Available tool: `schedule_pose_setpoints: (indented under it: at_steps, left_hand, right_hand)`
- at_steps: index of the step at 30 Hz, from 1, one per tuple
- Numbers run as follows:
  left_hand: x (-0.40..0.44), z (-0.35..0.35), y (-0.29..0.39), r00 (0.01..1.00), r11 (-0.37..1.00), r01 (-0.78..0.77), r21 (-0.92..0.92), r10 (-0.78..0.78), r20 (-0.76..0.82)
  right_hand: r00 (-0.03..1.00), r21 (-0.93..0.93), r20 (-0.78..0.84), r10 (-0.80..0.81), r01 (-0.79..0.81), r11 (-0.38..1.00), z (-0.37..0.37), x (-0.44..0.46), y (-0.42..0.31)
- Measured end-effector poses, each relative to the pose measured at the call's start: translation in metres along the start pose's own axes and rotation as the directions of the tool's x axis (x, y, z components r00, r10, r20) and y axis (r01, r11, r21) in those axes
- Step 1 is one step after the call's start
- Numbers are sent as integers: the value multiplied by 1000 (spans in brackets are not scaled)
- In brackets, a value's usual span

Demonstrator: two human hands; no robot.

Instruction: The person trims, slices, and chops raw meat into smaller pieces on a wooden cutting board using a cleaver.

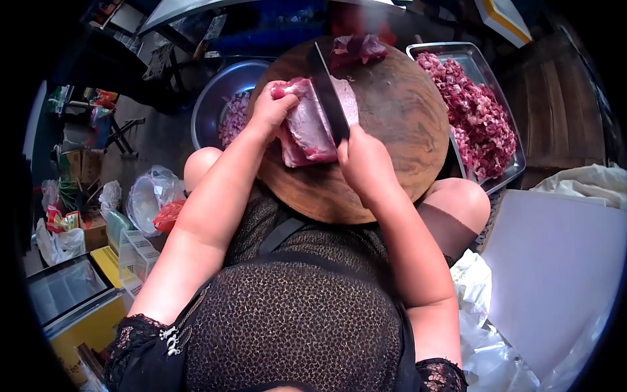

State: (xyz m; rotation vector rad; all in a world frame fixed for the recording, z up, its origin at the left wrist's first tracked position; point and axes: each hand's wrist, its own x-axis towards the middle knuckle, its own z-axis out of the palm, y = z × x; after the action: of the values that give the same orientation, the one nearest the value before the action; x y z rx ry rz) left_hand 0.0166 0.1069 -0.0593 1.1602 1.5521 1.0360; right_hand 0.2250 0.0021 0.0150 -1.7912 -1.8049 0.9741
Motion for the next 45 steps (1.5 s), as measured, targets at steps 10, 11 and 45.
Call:
schedule_pose_setpoints:
  at_steps: [10,11,45]
  left_hand:
    - [-4,4,-12,919,863,-388,325,390,61]
    - [-3,4,-13,920,861,-387,330,383,79]
    - [15,-51,-10,993,956,119,-269,-109,51]
  right_hand:
    - [989,-16,138,47,-45,999,-9,34,-23]
    - [983,-44,168,66,-60,997,-11,50,-23]
    - [956,153,235,177,-217,964,-16,39,17]
